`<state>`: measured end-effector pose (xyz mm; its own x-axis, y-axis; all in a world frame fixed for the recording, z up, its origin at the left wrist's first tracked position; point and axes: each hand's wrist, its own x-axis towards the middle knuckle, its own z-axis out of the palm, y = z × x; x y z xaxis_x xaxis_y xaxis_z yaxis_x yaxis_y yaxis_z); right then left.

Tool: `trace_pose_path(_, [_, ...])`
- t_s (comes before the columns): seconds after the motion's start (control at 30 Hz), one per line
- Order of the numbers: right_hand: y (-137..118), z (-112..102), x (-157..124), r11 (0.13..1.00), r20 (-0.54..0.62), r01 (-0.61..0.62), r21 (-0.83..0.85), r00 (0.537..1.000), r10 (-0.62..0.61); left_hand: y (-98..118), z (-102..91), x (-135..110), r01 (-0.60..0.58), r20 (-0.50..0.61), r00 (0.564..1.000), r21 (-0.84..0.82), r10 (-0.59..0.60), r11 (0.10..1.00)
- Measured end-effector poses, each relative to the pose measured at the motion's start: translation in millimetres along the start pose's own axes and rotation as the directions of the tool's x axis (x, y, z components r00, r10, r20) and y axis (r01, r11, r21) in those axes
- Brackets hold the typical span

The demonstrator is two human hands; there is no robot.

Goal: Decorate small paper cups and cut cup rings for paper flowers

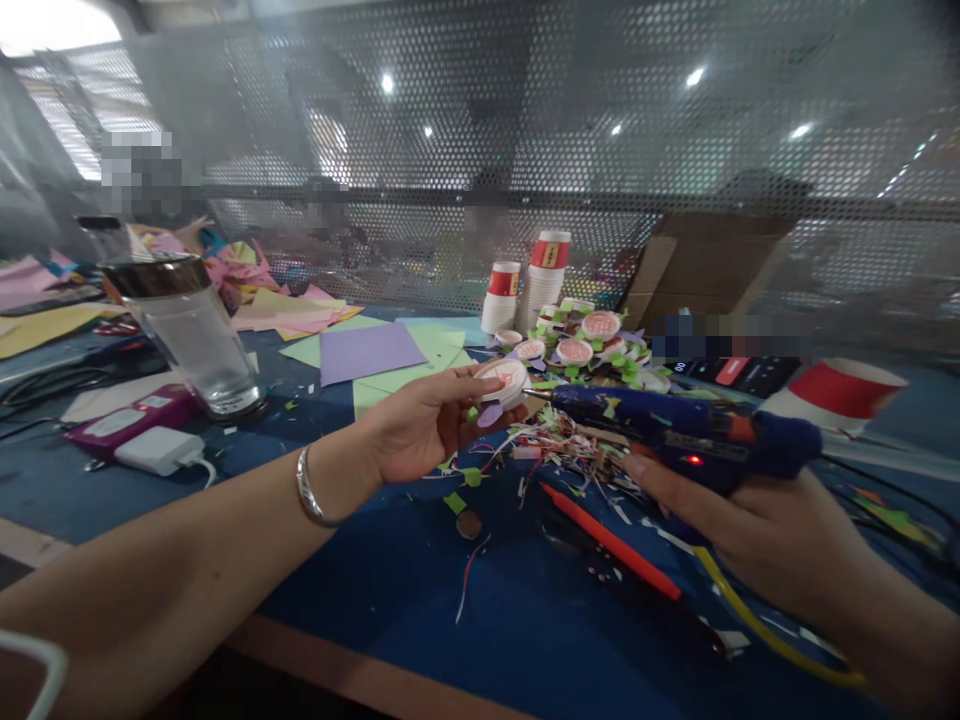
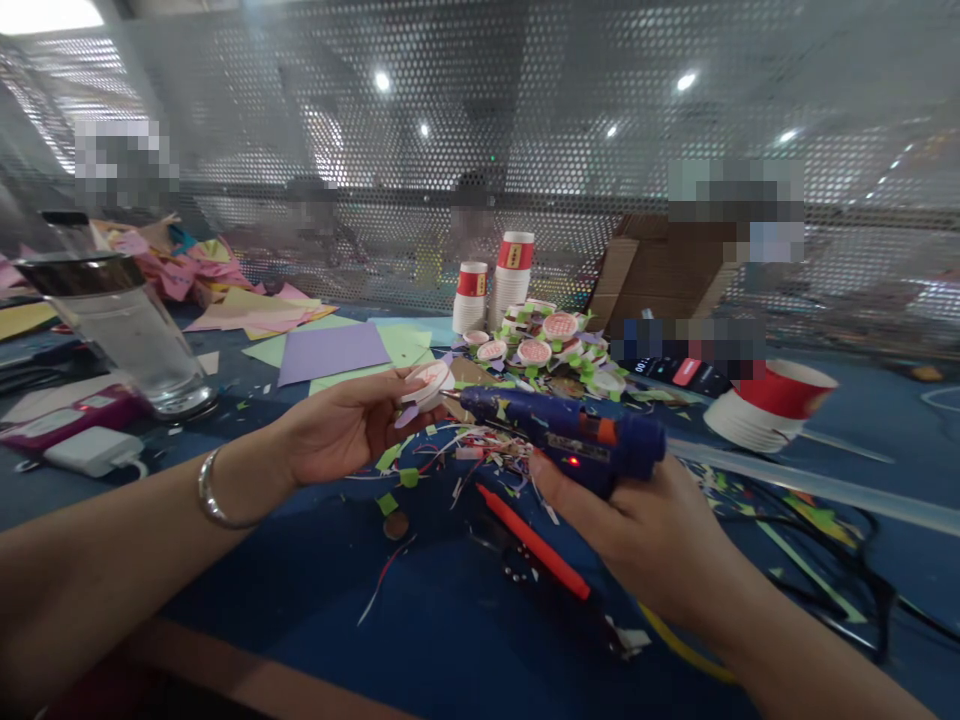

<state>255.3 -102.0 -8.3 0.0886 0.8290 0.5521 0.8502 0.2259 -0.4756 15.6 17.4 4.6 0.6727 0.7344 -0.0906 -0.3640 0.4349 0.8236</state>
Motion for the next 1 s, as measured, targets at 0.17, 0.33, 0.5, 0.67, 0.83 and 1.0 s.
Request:
trace_pose_path(0.17, [5,2,-2,0.999,0.099,0.04,0.024,0.994,-0.042,1,1.3,0,0.007,-0.005,1.0,-0.039,-0.007,0.999])
trace_pose_path(0.33, [6,3,-3,0.999,0.098,0.042,0.032,0.994,-0.045,2,3.9,0,0.006,-0.034,0.999,-0.029,-0.007,1.0])
trace_pose_path(0.5, [9,4,-5,0.997,0.124,-0.003,0.072,0.992,-0.006,2,3.4,0,0.006,-0.032,0.999,-0.028,-0.007,1.0])
trace_pose_path(0.67, [8,4,-5,0.996,0.131,-0.01,0.085,0.991,-0.001,1,0.2,1,-0.023,-0.013,1.0,0.009,0.023,1.0])
trace_pose_path(0.83, [-6,1,1,0.993,0.082,-0.02,0.119,0.997,0.01,0,0.4,1,-0.085,0.016,0.996,0.077,0.084,0.993])
trace_pose_path(1.0, [-14,0,5,0.991,0.021,-0.009,0.135,1.0,0.006,1,1.7,0,-0.065,-0.003,0.998,0.093,0.066,0.994])
